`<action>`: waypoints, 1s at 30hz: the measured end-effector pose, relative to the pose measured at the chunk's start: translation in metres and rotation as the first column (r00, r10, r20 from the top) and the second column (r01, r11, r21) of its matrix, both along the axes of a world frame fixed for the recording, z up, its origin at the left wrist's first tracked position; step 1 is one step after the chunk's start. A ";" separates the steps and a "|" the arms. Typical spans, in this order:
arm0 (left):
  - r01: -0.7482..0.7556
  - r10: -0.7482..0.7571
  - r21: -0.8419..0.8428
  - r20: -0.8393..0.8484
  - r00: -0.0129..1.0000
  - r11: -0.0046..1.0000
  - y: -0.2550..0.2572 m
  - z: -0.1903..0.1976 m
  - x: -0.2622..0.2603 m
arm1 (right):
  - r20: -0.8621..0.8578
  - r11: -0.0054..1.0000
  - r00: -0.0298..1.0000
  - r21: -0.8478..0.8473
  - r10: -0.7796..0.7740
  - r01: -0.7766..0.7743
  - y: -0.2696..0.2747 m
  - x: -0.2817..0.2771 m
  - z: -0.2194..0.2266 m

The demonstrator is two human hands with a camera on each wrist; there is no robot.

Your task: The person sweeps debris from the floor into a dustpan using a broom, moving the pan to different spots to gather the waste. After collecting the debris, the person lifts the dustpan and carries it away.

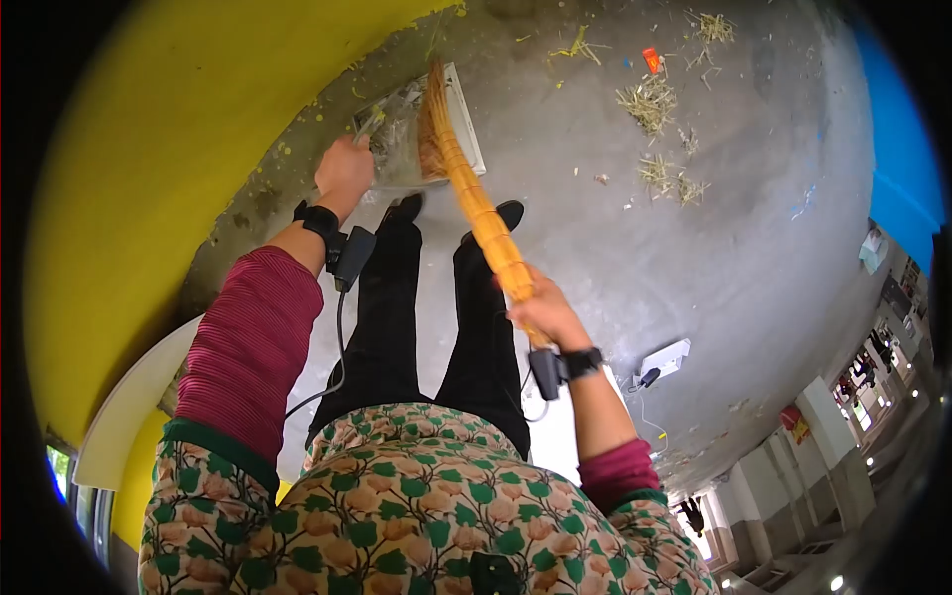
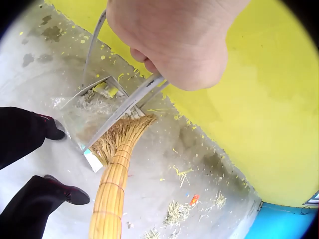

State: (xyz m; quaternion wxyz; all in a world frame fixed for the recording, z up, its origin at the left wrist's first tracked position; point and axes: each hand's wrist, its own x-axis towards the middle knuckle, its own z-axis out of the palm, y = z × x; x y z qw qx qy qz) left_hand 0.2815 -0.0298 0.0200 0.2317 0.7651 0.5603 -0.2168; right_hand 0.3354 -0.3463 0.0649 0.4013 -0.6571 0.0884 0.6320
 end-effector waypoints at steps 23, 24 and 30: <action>-0.013 0.015 -0.061 0.029 0.999 0.998 -0.004 -0.001 0.003 | 0.323 0.874 0.909 -0.478 0.263 -0.083 -0.007 0.050 -0.025; -0.008 0.010 -0.062 0.028 1.000 0.998 -0.005 -0.003 0.001 | 0.285 0.843 0.931 -0.537 0.227 -0.041 0.004 0.054 -0.045; 0.015 -0.013 -0.040 0.052 0.999 0.999 -0.002 -0.006 -0.001 | -0.082 0.985 0.992 -0.152 -0.095 0.082 0.067 -0.029 -0.045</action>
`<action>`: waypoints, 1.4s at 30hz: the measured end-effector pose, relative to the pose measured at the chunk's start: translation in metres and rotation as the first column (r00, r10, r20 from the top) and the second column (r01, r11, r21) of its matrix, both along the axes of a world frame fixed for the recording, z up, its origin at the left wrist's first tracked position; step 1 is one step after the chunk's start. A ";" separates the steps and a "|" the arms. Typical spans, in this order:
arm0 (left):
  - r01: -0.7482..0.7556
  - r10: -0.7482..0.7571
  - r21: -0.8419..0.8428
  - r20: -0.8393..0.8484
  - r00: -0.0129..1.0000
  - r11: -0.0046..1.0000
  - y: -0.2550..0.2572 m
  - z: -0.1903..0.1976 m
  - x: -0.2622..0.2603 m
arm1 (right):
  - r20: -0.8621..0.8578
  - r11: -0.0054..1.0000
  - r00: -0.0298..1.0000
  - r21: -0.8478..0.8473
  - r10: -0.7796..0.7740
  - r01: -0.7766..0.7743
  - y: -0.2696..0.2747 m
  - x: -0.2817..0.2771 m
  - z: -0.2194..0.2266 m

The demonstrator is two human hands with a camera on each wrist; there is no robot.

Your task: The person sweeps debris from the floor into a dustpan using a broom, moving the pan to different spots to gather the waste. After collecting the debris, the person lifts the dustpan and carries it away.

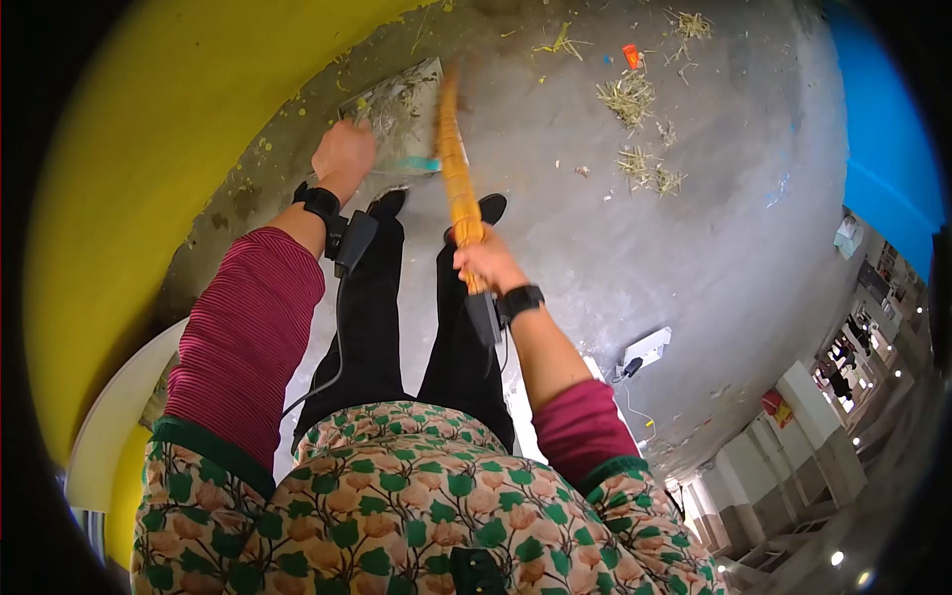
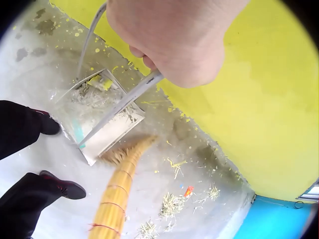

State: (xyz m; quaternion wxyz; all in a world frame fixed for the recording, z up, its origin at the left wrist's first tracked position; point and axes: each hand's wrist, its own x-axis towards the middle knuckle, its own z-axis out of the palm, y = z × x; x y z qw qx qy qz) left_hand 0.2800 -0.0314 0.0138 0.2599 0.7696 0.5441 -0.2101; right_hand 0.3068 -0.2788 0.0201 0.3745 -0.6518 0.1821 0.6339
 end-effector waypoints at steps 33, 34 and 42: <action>-0.018 0.018 0.003 -0.029 0.999 1.000 0.001 -0.003 -0.002 | 0.267 0.981 0.957 -0.182 0.116 -0.069 -0.022 0.025 0.003; -0.018 0.018 0.001 -0.029 0.999 1.000 0.001 -0.003 -0.001 | 0.158 0.978 0.976 -0.171 0.148 -0.121 -0.013 0.013 0.009; -0.028 0.028 -0.049 -0.013 1.000 0.998 -0.002 0.004 0.004 | 0.285 0.956 0.916 -0.154 0.283 -0.248 -0.066 0.060 0.061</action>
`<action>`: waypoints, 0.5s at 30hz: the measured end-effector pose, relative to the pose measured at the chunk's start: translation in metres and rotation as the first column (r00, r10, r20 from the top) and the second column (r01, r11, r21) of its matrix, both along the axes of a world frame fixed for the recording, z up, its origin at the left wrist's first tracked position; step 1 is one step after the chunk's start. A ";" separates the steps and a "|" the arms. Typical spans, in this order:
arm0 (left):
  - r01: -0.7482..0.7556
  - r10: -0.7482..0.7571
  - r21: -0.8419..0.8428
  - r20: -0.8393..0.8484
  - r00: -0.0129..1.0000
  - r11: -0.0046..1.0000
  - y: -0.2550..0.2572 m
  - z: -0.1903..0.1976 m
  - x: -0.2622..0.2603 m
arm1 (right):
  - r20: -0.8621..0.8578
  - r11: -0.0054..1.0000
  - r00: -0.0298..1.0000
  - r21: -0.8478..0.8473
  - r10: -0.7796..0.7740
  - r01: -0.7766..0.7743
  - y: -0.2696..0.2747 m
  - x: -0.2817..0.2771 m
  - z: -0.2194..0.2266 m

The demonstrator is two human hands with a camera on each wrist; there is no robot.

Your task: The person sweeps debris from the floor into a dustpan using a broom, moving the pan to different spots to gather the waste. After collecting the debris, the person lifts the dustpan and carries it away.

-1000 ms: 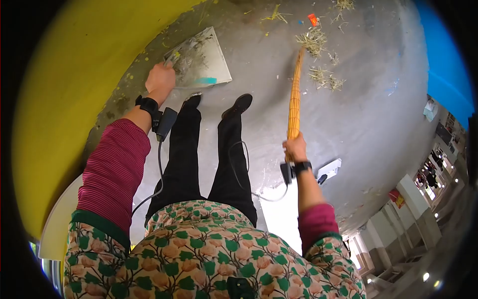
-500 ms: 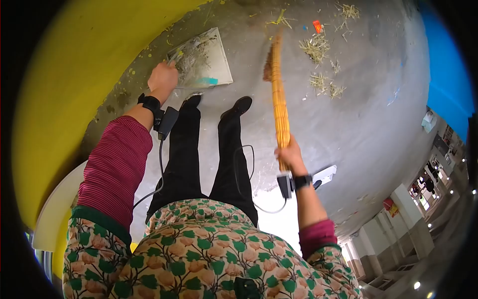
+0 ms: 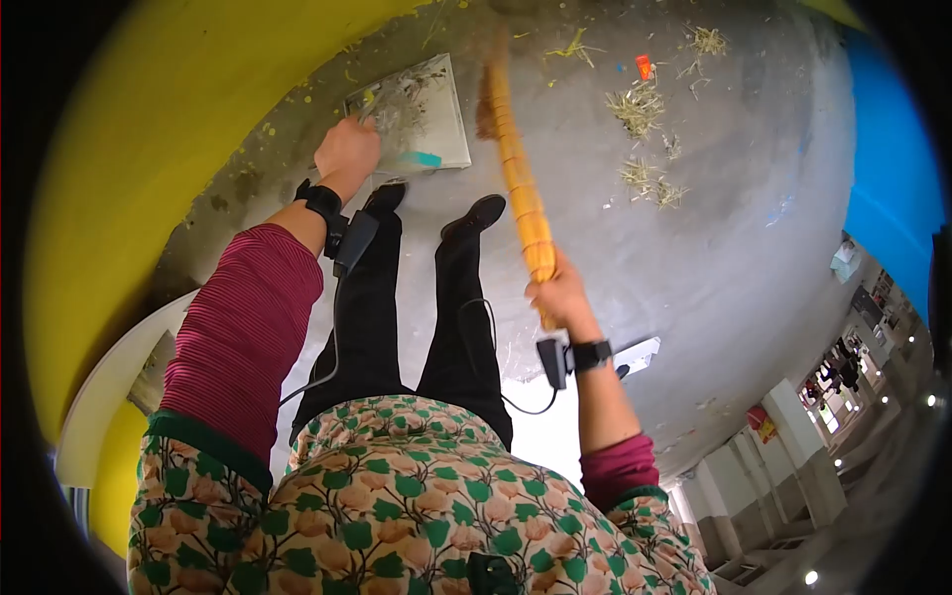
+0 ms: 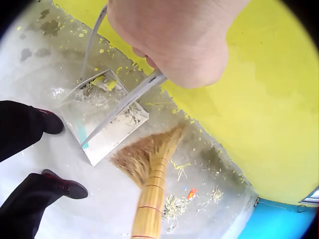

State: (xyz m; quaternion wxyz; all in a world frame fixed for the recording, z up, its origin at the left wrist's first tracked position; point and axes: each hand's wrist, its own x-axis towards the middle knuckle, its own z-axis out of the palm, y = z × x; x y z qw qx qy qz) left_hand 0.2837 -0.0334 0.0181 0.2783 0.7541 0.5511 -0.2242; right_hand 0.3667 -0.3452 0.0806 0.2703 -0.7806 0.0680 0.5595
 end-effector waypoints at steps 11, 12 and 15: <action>-0.008 0.008 0.008 -0.029 1.000 1.000 0.001 0.001 0.001 | -0.370 0.962 0.918 0.167 -0.144 0.218 0.070 -0.023 -0.050; -0.006 0.007 0.011 -0.023 1.000 1.000 0.003 0.001 0.001 | -0.446 0.912 0.874 0.245 -0.196 0.330 0.054 -0.025 -0.034; 0.016 -0.017 -0.010 -0.027 1.000 1.000 0.002 0.001 -0.001 | -0.062 0.986 0.987 0.066 -0.149 0.153 0.003 -0.027 0.012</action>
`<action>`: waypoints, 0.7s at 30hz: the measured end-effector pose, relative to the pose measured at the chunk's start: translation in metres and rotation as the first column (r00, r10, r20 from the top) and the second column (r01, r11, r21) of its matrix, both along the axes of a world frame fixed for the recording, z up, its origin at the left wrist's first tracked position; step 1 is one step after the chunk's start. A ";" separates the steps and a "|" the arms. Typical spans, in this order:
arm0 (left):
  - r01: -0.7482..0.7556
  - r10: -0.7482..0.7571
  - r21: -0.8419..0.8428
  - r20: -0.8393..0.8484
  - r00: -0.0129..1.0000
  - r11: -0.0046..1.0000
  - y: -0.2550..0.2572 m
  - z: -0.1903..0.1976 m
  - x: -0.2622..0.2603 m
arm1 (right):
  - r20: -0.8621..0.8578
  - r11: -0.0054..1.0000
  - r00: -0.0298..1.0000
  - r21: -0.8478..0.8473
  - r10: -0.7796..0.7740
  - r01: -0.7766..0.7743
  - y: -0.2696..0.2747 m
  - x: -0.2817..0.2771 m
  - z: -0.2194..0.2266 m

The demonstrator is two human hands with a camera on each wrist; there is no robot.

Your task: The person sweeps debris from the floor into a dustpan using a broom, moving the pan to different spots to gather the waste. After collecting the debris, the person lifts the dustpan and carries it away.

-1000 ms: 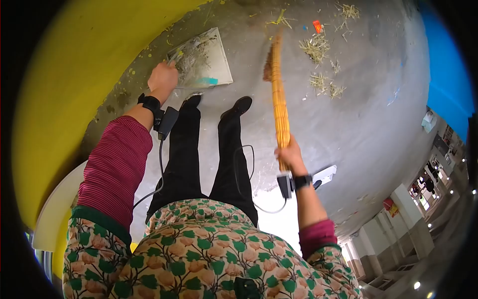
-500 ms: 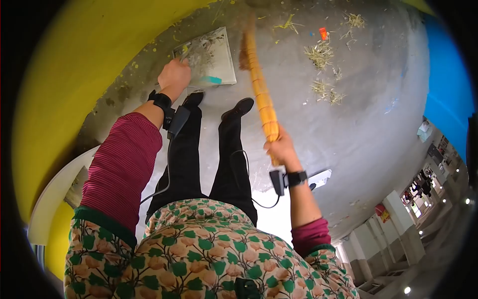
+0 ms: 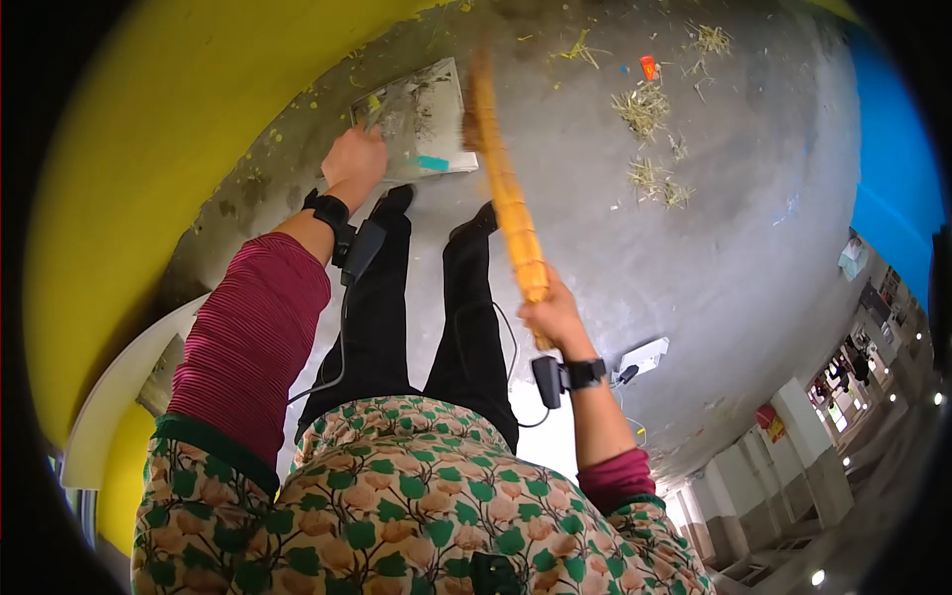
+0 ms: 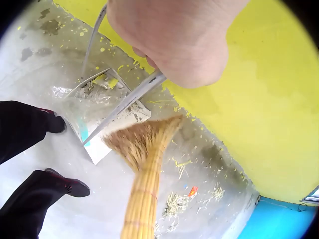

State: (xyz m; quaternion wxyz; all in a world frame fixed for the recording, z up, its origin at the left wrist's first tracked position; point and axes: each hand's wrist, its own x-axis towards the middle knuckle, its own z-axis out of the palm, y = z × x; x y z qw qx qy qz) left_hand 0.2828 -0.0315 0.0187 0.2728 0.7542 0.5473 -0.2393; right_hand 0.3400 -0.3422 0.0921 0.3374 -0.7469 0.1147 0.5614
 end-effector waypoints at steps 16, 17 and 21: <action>0.019 -0.017 0.060 -0.036 0.999 0.998 0.001 -0.004 0.000 | -0.202 0.990 0.971 0.031 -0.131 0.140 0.002 -0.037 -0.012; 0.011 -0.008 0.057 -0.049 0.999 0.998 0.000 -0.004 0.000 | -0.052 1.000 0.999 -0.009 -0.018 0.018 -0.002 -0.017 0.008; 0.020 -0.020 0.064 -0.006 1.000 0.998 0.002 -0.008 -0.002 | 0.133 0.988 0.990 -0.151 0.056 -0.035 -0.045 0.060 -0.029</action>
